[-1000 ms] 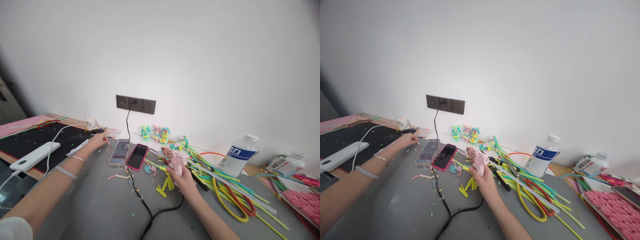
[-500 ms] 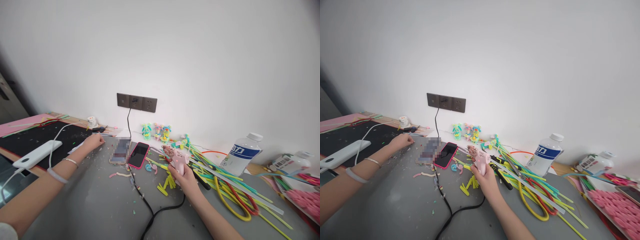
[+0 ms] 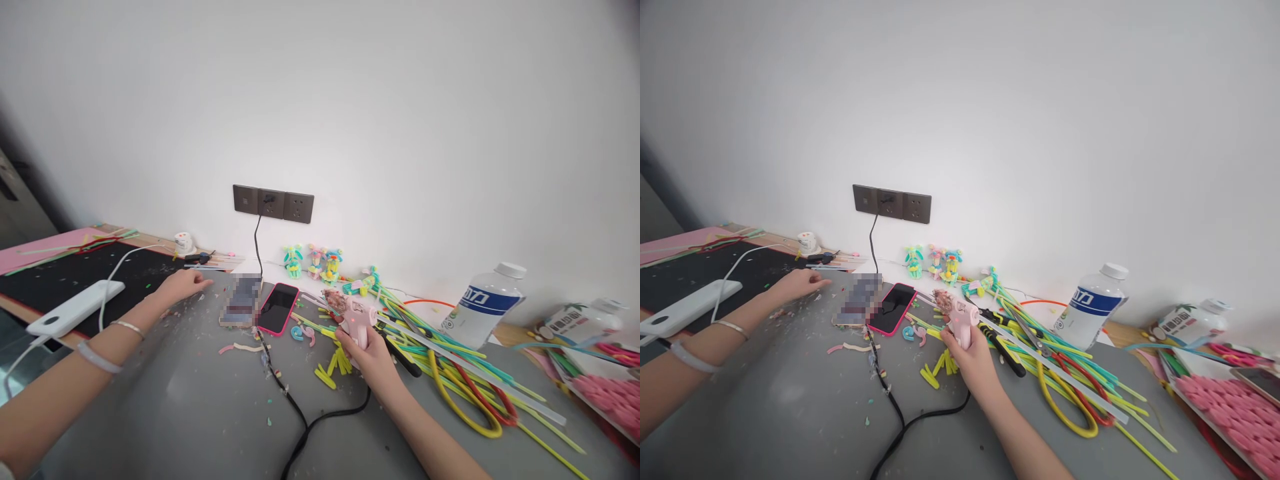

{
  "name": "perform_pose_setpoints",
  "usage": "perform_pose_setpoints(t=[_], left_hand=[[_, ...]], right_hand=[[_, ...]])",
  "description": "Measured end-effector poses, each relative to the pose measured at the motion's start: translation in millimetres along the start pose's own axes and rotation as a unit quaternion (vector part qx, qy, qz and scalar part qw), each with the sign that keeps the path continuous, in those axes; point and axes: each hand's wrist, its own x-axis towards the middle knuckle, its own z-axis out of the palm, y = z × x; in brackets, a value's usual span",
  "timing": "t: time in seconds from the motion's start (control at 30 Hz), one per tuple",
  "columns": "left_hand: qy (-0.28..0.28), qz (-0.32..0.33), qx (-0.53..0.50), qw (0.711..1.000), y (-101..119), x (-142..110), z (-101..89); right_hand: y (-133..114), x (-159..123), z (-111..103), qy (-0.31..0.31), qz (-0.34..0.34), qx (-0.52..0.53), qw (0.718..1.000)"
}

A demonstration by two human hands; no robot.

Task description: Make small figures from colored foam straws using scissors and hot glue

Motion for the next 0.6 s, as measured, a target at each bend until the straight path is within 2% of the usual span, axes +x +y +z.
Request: perform_pose_setpoints(t=[0.27,0.43,0.6], left_hand=[[0.044,0.006,-0.187,0.981,16.8,-0.4,2.8],[0.027,-0.002,-0.294,0.955,31.7,-4.0,-1.7],[0.012,-0.012,-0.353,0.935,44.3,-9.9,-7.0]], right_hand=[[8.4,2.7,-0.7,-0.008,0.005,0.017,1.000],[9.0,1.1,3.6,0.013,0.006,0.034,0.999],[4.8,-3.2,5.5,0.024,0.004,0.048,0.999]])
